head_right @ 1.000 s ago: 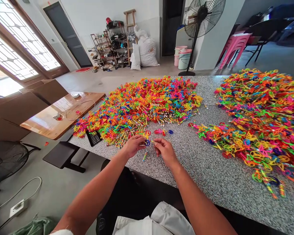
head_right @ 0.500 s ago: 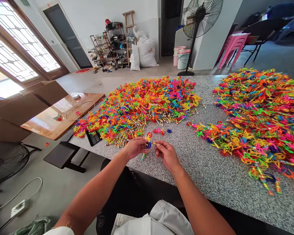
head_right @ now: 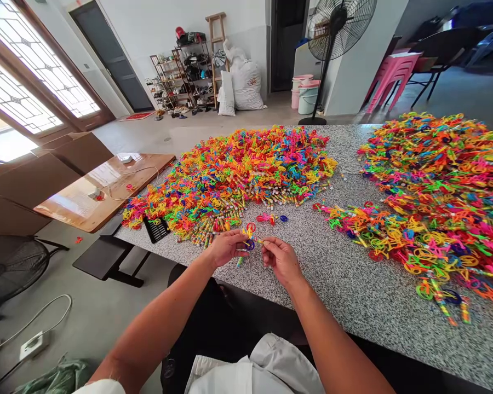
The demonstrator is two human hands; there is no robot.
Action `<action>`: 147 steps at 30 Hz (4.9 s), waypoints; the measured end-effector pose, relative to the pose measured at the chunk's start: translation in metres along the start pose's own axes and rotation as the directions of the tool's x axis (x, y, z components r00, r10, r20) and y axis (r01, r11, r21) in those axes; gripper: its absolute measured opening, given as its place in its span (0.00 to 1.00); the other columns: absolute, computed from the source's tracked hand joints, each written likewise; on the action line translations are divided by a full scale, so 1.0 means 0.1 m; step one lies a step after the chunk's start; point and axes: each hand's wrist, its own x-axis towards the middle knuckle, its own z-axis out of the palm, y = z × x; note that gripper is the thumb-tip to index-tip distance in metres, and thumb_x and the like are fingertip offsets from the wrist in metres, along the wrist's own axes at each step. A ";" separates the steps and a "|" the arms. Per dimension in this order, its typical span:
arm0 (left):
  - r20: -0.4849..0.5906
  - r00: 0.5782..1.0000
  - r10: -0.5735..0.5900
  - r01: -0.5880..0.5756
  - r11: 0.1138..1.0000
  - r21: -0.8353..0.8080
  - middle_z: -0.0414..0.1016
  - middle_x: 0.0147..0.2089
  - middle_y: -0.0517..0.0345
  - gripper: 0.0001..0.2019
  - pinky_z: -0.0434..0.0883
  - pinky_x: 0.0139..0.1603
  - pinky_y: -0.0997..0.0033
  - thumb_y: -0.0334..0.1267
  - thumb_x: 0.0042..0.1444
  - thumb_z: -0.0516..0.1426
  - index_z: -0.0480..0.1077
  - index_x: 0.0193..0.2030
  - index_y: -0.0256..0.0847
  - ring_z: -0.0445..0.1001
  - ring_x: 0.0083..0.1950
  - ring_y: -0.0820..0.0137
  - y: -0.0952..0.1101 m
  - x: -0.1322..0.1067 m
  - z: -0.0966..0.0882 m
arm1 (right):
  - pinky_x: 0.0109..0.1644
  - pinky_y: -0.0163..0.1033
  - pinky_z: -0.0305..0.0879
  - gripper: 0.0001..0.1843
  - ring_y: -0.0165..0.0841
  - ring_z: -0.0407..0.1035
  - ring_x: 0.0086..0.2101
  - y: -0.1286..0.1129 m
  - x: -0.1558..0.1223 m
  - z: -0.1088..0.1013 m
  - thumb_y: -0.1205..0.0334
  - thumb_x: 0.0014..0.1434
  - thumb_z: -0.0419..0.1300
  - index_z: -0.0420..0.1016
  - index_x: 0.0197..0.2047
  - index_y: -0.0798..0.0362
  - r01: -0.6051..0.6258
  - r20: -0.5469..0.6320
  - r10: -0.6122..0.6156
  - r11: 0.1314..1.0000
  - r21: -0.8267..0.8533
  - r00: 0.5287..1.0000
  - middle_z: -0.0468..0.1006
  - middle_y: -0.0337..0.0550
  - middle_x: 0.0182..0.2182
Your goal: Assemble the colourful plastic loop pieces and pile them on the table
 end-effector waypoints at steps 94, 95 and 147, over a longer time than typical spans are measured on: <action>0.004 0.979 0.204 -0.188 0.893 0.408 0.70 0.27 0.59 0.13 0.69 0.35 0.69 0.47 0.55 0.63 0.72 0.30 0.40 0.69 0.30 0.71 -0.05 0.14 0.17 | 0.20 0.30 0.56 0.21 0.24 0.63 0.18 -0.09 0.17 -0.11 0.49 0.46 0.77 0.75 0.34 0.51 -0.096 0.116 0.109 0.989 -0.115 0.987 0.75 0.33 0.22; -0.033 0.958 0.283 -0.230 0.835 0.501 0.68 0.26 0.60 0.12 0.67 0.35 0.69 0.45 0.57 0.62 0.70 0.28 0.40 0.67 0.29 0.71 -0.10 0.15 0.21 | 0.20 0.31 0.57 0.21 0.25 0.63 0.18 -0.07 0.15 -0.10 0.48 0.46 0.76 0.75 0.33 0.51 -0.048 0.098 0.064 0.987 -0.155 0.993 0.75 0.34 0.22; -0.133 0.833 0.537 -0.360 0.709 0.607 0.69 0.32 0.58 0.13 0.73 0.37 0.67 0.51 0.60 0.59 0.70 0.39 0.42 0.69 0.32 0.70 0.31 0.25 -0.43 | 0.33 0.37 0.66 0.06 0.34 0.72 0.28 -0.02 0.75 0.25 0.58 0.62 0.61 0.72 0.38 0.50 0.103 -0.004 -0.181 0.576 -0.811 0.983 0.80 0.43 0.33</action>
